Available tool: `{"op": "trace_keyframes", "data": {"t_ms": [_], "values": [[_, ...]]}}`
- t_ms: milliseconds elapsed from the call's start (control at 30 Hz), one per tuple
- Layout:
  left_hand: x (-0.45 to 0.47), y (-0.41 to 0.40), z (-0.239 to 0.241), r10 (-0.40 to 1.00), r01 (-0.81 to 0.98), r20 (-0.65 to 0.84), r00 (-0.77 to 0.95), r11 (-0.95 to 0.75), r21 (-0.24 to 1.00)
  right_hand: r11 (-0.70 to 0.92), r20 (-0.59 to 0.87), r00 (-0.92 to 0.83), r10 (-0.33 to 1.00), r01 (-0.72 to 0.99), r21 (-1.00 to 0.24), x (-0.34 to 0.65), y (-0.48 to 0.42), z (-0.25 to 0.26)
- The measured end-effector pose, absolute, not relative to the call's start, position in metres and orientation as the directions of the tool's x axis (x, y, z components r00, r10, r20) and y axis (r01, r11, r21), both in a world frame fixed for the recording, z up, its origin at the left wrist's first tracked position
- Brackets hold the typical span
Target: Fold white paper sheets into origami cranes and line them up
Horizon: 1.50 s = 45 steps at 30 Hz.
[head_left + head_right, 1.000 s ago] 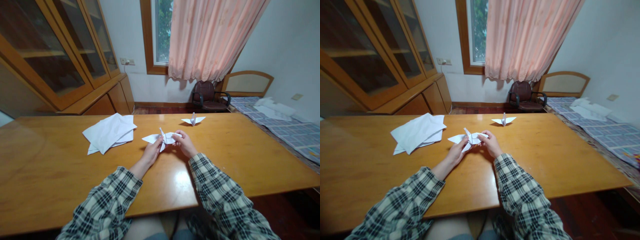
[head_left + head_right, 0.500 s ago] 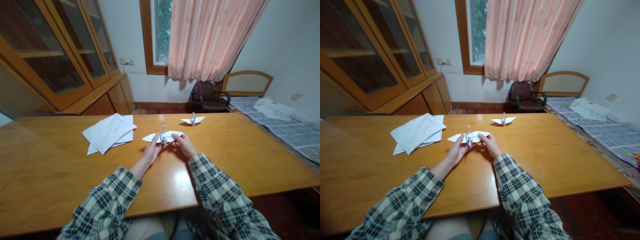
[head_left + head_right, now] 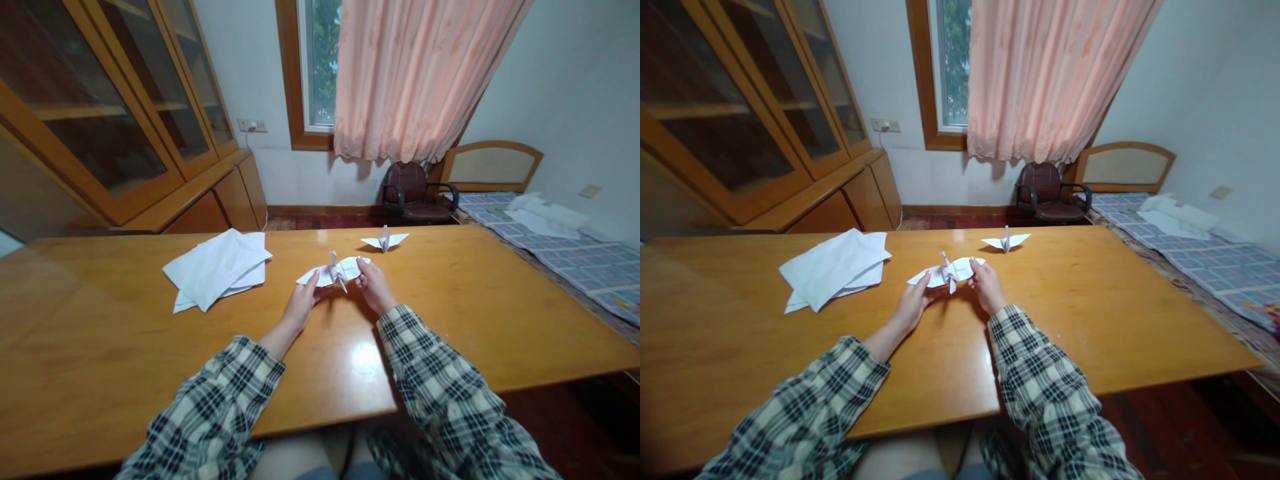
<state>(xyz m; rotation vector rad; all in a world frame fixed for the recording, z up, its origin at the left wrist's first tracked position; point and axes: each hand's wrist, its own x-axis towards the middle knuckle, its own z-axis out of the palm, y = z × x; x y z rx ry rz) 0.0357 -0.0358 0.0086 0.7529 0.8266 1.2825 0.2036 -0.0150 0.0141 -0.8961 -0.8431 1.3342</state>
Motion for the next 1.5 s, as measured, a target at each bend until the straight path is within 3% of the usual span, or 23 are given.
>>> {"op": "trace_keyframes", "data": {"t_ms": [167, 433, 733, 867, 1000, 1267, 1333, 1400, 1500], "values": [[0.028, -0.033, 0.007, 0.983, -0.322, -0.125, 0.135, 0.163, 0.933, 0.047, -0.012, 0.125, 0.992, -0.462, -0.886, 0.210, -0.010, 0.011], [0.025, -0.030, 0.007, 0.972, -0.236, -0.116, 0.203, 0.163, 0.958, 0.061, -0.042, 0.216, 0.975, -0.449, -0.892, 0.219, -0.003, 0.003], [0.018, -0.017, -0.004, 1.000, -0.105, -0.019, 0.003, 0.019, 0.994, 0.125, 0.030, 0.441, 0.897, -0.187, -0.974, 0.252, 0.006, 0.001], [0.020, -0.018, -0.004, 1.000, -0.068, -0.006, -0.006, 0.005, 0.998, 0.056, 0.115, 0.558, 0.822, 0.122, -0.991, 0.297, 0.010, -0.010], [0.024, -0.020, -0.002, 1.000, -0.024, 0.002, 0.023, -0.001, 1.000, -0.065, 0.233, 0.612, 0.756, 0.424, -0.903, 0.331, 0.010, -0.021], [0.023, -0.017, -0.008, 0.999, 0.029, 0.018, 0.034, -0.019, 0.999, -0.326, 0.216, 0.663, 0.717, 0.592, -0.737, 0.341, 0.015, -0.016], [0.026, -0.023, -0.001, 0.994, 0.074, 0.086, 0.070, -0.091, 0.993, -0.378, 0.195, 0.679, 0.708, 0.597, -0.707, 0.339, 0.018, -0.014], [0.032, -0.038, 0.016, 0.959, 0.099, 0.248, 0.133, -0.262, 0.960, -0.423, 0.175, 0.691, 0.701, 0.600, -0.679, 0.339, 0.021, -0.012], [0.042, -0.077, 0.058, 0.790, -0.020, 0.534, 0.299, -0.555, 0.832, -0.471, 0.146, 0.715, 0.684, 0.586, -0.659, 0.338, 0.025, -0.013]]}}
